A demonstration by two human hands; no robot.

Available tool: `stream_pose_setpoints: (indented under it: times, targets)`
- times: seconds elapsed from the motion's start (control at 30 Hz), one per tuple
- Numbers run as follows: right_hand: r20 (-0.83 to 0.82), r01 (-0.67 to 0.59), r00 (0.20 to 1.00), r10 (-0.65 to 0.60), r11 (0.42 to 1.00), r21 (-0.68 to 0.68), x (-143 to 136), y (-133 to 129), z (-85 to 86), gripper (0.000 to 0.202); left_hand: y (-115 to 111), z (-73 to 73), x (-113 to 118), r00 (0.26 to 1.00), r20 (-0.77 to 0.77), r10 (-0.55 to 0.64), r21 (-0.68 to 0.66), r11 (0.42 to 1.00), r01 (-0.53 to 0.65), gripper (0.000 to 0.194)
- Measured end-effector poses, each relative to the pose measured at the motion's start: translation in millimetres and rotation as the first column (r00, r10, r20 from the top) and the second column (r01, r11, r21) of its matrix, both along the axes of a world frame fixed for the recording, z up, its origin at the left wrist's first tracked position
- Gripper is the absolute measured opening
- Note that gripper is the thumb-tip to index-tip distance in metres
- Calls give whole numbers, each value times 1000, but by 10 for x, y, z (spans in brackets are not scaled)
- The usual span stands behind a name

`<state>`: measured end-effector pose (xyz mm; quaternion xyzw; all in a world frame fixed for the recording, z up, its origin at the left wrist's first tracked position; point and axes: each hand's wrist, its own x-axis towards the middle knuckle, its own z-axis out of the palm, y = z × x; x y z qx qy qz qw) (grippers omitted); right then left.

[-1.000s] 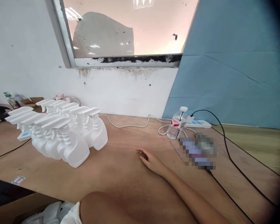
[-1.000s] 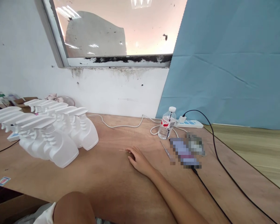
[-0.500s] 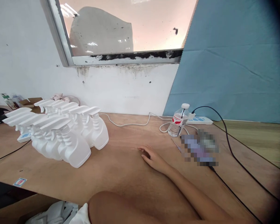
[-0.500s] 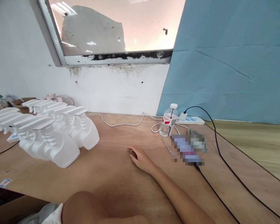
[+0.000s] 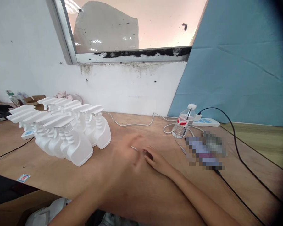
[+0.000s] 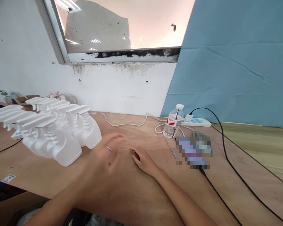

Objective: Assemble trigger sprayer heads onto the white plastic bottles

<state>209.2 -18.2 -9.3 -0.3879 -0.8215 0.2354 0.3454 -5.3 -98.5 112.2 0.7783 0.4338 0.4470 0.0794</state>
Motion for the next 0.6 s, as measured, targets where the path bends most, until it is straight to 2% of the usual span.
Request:
stream_pose_setpoints:
  times: [0.07,0.13,0.2,0.33,0.5,0.57,0.6]
  targets:
    - [23,-17,1000,16,1000,24,1,-13,4,31,165,-98,-268,970,22,243,29,969,-244,26]
    - [49,-29,998,27,999,46,0,-25,15,31,311,-251,-537,885,62,461,-13,887,-461,28]
    - [66,-30,997,27,998,52,0,-31,28,31,404,-411,-719,829,28,559,-77,828,-556,38]
    - [71,-29,997,26,998,51,0,-27,31,32,475,-595,-762,771,-92,630,-106,764,-637,56]
    - [65,-38,997,33,997,72,7,-19,-7,32,558,-619,-714,717,-159,679,-113,709,-696,64]
    - [62,-44,997,39,997,67,10,-21,-10,31,586,-633,-729,729,-193,657,-147,715,-683,61]
    - [52,-43,998,40,997,57,12,-23,-7,30,595,-647,-731,750,-209,628,-150,737,-659,57]
